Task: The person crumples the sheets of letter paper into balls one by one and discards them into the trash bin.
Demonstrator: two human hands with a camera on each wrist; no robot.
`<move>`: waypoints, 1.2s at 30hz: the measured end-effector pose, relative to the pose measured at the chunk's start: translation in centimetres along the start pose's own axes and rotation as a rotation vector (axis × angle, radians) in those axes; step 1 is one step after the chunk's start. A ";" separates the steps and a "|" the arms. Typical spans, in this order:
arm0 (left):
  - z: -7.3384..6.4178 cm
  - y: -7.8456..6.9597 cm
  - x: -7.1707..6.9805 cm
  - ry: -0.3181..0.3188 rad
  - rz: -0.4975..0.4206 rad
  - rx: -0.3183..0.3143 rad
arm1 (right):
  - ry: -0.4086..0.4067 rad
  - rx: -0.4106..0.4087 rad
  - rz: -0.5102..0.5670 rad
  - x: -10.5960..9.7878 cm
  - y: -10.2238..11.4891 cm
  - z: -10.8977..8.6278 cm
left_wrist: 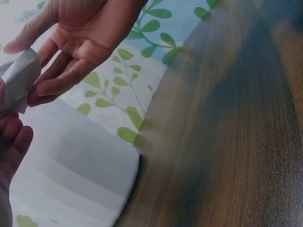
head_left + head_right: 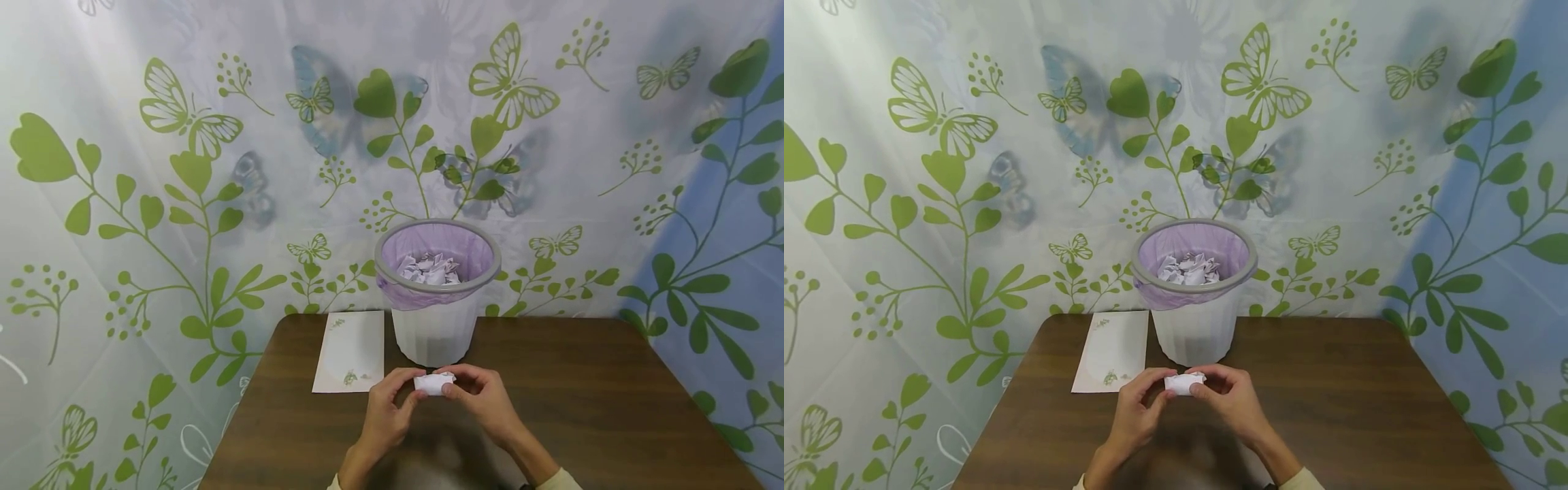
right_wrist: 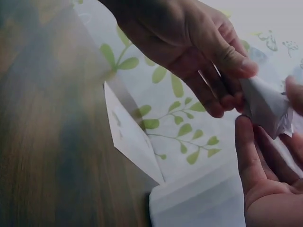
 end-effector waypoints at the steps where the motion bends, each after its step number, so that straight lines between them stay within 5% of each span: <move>1: 0.0 0.0 0.0 -0.003 0.007 0.000 | 0.014 0.015 0.018 0.0 -0.1 0.0; 5: 0.0 0.1 0.1 -0.006 0.008 0.005 | 0.033 0.059 0.072 0.2 -0.2 0.1; 12: -0.2 0.0 0.5 -0.009 -0.013 -0.001 | -0.056 0.066 0.025 0.4 -0.3 -0.2; 23: -0.3 -0.1 1.2 -0.126 0.046 -0.032 | -0.181 -0.180 -0.092 1.9 0.9 -0.6; 28: -0.5 0.5 1.1 -0.197 0.040 -0.181 | -0.250 -0.255 -0.171 2.3 1.2 -0.7; 33: -0.7 1.5 1.0 -0.261 -0.057 -0.413 | -0.212 -0.254 -0.184 2.6 1.1 -0.7; 36: -0.8 1.6 1.0 -0.300 -0.063 -0.492 | -0.211 -0.259 -0.215 2.7 1.1 -0.6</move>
Point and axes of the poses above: each hand's wrist, its own z-axis towards the middle knuckle, its own x-axis out of the palm, y = z × x, the point moved 6 cm from there along z, towards the middle knuckle, and after that the axes turned 5 degrees about -y, right-handed, at the moved point
